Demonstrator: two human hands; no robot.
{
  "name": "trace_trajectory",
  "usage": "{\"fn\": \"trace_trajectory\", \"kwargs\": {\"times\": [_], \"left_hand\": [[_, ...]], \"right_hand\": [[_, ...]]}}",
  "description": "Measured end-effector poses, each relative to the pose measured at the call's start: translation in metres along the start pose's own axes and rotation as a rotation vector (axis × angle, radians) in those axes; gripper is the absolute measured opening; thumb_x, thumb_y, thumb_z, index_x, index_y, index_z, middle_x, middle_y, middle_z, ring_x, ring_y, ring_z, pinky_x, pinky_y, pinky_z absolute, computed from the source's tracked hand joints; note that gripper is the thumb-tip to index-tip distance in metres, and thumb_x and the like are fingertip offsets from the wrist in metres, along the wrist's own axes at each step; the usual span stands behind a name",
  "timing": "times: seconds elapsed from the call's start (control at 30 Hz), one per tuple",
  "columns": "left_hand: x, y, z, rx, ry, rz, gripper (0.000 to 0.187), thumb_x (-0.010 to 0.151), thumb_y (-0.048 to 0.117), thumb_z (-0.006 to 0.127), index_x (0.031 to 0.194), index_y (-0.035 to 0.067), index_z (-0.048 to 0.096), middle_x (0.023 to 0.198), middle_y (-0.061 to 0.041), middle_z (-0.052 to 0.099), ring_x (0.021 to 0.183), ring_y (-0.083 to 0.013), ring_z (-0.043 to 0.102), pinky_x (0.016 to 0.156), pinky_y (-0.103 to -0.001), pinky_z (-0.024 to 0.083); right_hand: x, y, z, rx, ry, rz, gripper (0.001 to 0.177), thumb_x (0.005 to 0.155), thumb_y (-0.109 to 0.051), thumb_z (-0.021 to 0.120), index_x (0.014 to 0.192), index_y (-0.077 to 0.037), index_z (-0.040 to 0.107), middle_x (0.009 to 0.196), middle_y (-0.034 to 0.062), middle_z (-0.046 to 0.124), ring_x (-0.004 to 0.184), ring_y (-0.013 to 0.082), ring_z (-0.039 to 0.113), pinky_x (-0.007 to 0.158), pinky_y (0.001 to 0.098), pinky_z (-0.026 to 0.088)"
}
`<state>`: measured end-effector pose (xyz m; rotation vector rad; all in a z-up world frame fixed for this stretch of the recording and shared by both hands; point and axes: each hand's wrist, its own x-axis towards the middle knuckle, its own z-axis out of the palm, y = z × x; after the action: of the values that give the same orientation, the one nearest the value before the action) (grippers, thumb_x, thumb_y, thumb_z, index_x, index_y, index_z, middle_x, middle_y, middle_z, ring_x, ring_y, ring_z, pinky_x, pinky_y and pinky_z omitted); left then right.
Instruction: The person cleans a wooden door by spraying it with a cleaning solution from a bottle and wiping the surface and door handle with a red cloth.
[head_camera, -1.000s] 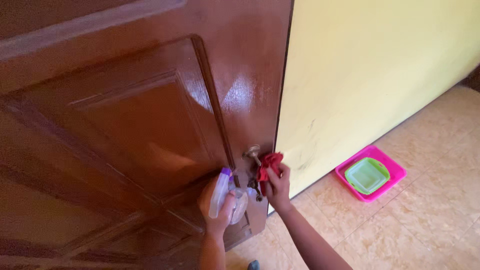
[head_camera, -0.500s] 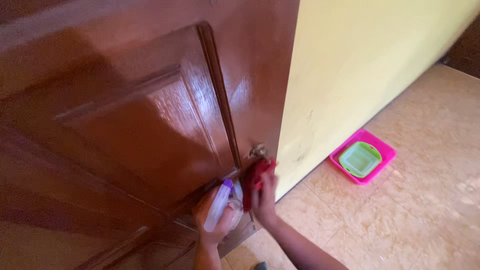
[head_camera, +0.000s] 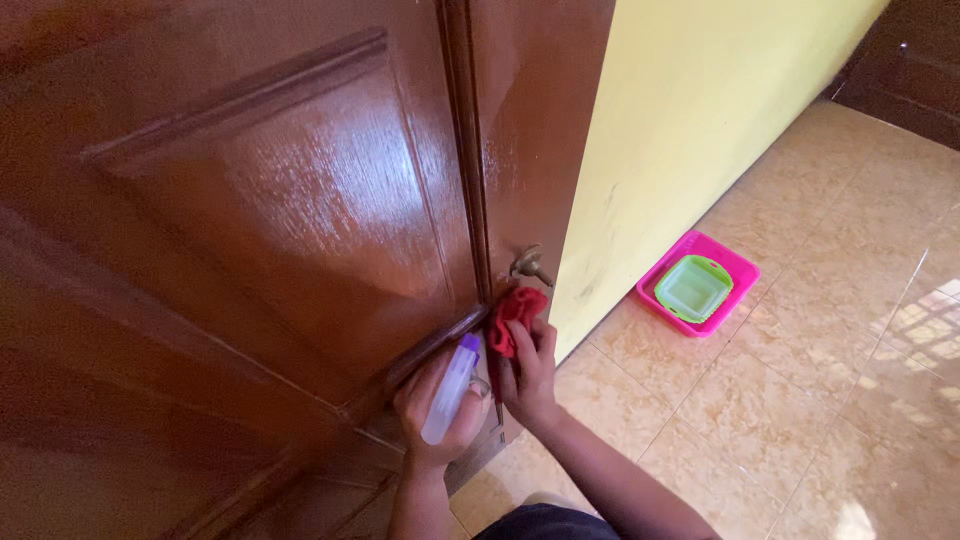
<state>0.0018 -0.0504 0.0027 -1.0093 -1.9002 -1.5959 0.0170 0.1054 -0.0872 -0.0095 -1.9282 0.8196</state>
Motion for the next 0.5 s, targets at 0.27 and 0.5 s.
{"fn": "trace_trajectory", "kwargs": {"times": [0.27,0.5], "left_hand": [[0.001,-0.005,0.002,0.045,0.01,0.029,0.042,0.074,0.006,0.064,0.115,-0.005,0.07,0.108,-0.02,0.074,0.096,-0.0342,0.076,0.09,-0.04,0.06],[-0.001,-0.004,0.005,0.027,0.029,0.017,0.04,0.077,0.009,0.066,0.115,-0.004,0.07,0.108,-0.019,0.074,0.097,-0.0345,0.075,0.089,-0.04,0.06]], "right_hand": [[0.029,-0.011,-0.003,-0.14,0.088,-0.061,0.048,0.078,0.0,0.071,0.125,-0.002,0.063,0.122,0.0294,0.055,0.099,0.0456,0.064,0.082,0.0465,0.056],[0.048,-0.031,-0.027,-0.171,-0.015,-0.114,0.051,0.077,-0.003,0.074,0.127,-0.001,0.065,0.117,0.0277,0.059,0.092,0.0424,0.067,0.075,0.0445,0.057]]}}
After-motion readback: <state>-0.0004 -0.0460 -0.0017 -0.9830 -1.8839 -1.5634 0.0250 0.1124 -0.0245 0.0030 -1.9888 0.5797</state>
